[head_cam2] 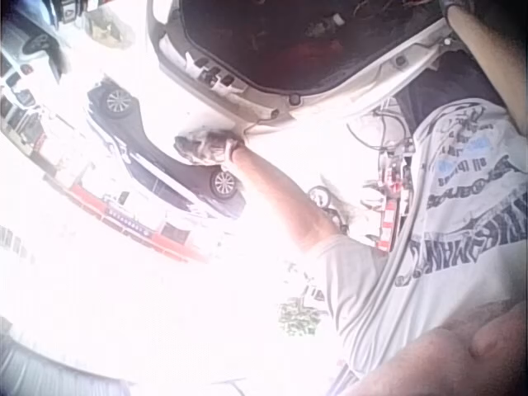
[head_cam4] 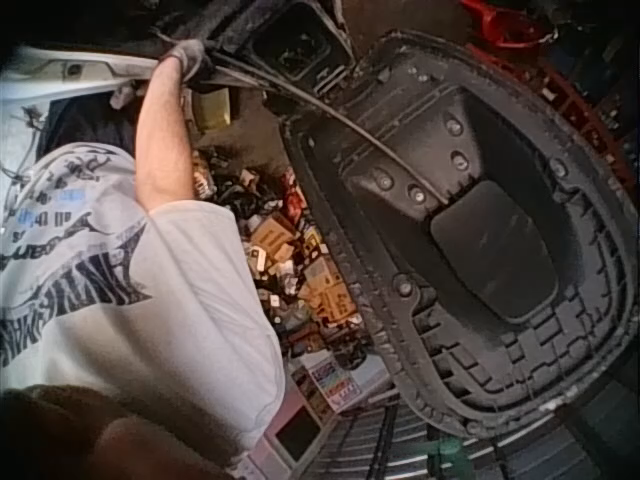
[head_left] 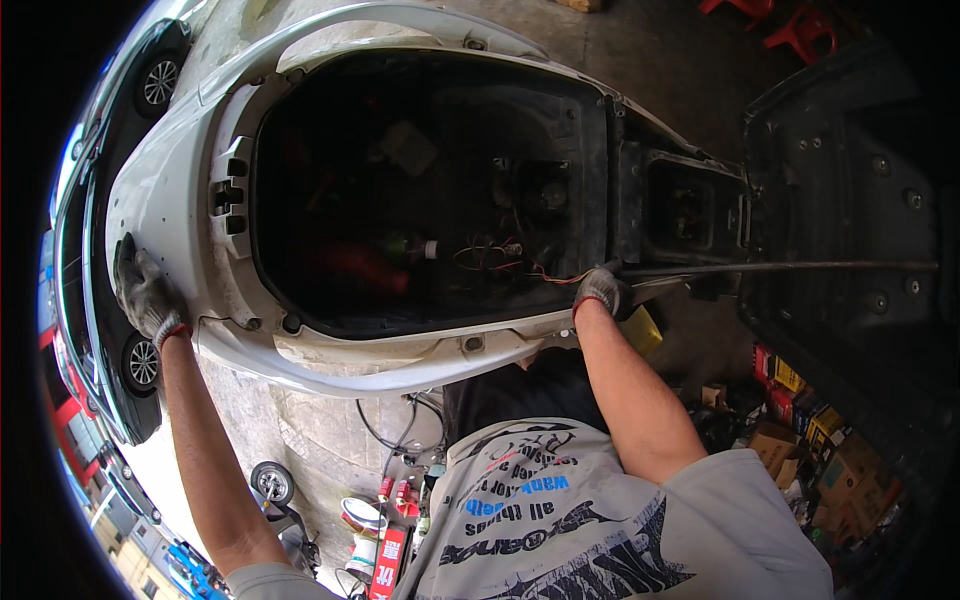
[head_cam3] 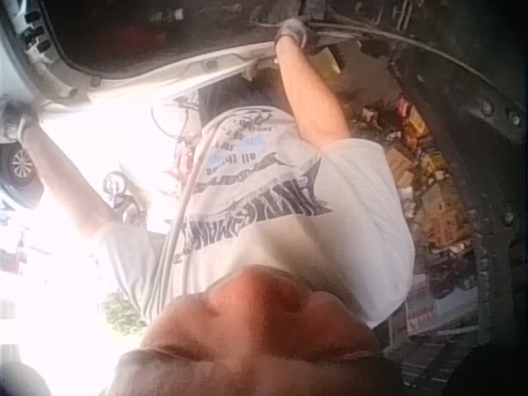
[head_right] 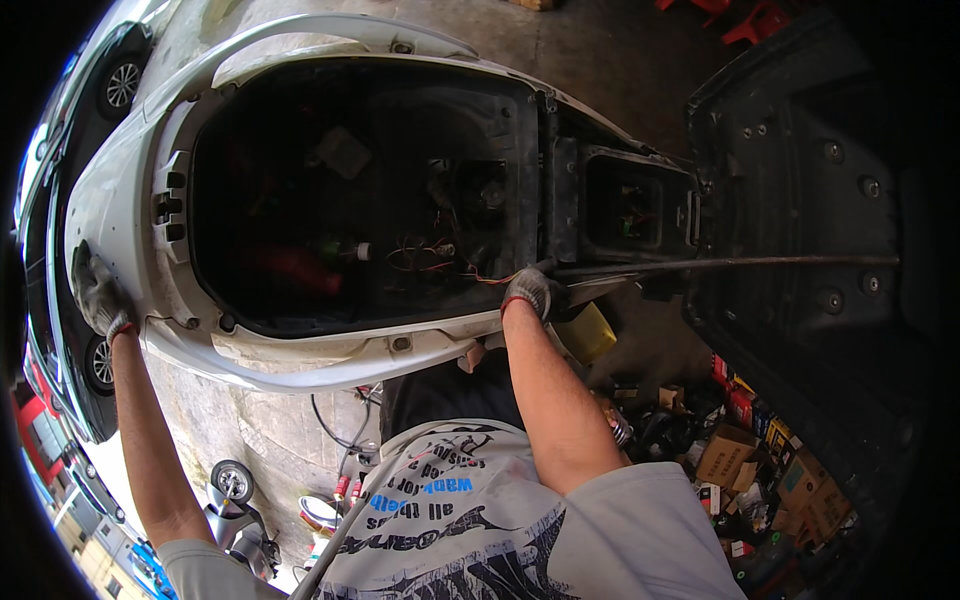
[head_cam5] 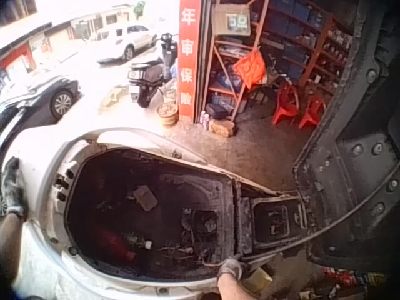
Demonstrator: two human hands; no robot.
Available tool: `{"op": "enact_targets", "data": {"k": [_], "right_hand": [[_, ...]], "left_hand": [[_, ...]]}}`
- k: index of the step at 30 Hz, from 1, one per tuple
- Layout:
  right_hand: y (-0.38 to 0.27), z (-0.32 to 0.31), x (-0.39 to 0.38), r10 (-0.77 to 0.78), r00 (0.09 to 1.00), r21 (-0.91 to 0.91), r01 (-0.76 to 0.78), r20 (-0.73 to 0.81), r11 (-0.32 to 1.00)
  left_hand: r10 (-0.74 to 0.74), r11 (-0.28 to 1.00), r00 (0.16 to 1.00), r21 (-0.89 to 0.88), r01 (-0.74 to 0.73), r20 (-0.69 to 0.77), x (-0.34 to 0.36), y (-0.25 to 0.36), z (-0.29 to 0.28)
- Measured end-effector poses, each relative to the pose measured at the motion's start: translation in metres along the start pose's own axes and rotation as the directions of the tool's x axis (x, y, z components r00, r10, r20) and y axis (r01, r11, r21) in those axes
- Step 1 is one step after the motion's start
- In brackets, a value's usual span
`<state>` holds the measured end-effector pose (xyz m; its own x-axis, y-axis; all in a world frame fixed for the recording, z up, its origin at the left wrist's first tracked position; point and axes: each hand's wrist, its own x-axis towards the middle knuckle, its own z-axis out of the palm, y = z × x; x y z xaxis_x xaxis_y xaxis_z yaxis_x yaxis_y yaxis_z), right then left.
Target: Inspecting and manipulating the internal components of a motorcycle storage area.
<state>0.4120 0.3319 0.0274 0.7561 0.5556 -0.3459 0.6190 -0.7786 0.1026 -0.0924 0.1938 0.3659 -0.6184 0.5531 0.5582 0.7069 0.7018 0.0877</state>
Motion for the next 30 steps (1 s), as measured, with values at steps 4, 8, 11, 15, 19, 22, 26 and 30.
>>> {"op": "enact_targets", "data": {"k": [4,8,11,15,19,22,26,30], "right_hand": [[0.000,-0.009,-0.003,0.013,0.996,0.083,-0.020,0.088,0.996],[0.002,0.011,0.011,0.032,0.999,0.044,-0.033,0.037,0.998],[0.005,0.022,0.019,0.083,0.996,0.095,-0.082,-0.015,0.992],[0.000,-0.004,-0.003,-0.011,0.998,0.075,0.006,0.069,0.997],[-0.002,-0.018,-0.008,0.025,0.997,0.106,-0.032,0.068,0.994],[-0.002,-0.017,-0.008,0.004,0.999,0.053,-0.006,0.041,0.999],[-0.004,-0.016,-0.009,-0.012,1.000,0.055,0.010,0.024,0.998],[-0.001,-0.011,-0.003,-0.062,0.996,0.013,0.061,0.070,0.998]], "left_hand": [[-0.006,1.000,1.000,-0.003,0.006,0.001,-0.002,-0.004,-0.001],[0.010,1.000,1.000,-0.014,-0.010,0.001,0.000,-0.004,0.001],[0.017,1.000,1.000,0.000,-0.017,0.002,0.001,0.002,0.000],[0.006,1.000,1.000,0.012,-0.006,0.003,-0.002,-0.006,-0.002],[0.002,1.000,1.000,0.003,-0.002,0.008,-0.001,-0.002,-0.001],[0.000,1.000,1.000,-0.001,0.000,0.007,0.000,-0.001,-0.001],[-0.014,1.000,1.000,-0.011,0.014,0.009,0.000,-0.002,-0.001],[-0.007,1.000,1.000,-0.020,0.007,0.007,0.002,-0.002,0.000]]}}
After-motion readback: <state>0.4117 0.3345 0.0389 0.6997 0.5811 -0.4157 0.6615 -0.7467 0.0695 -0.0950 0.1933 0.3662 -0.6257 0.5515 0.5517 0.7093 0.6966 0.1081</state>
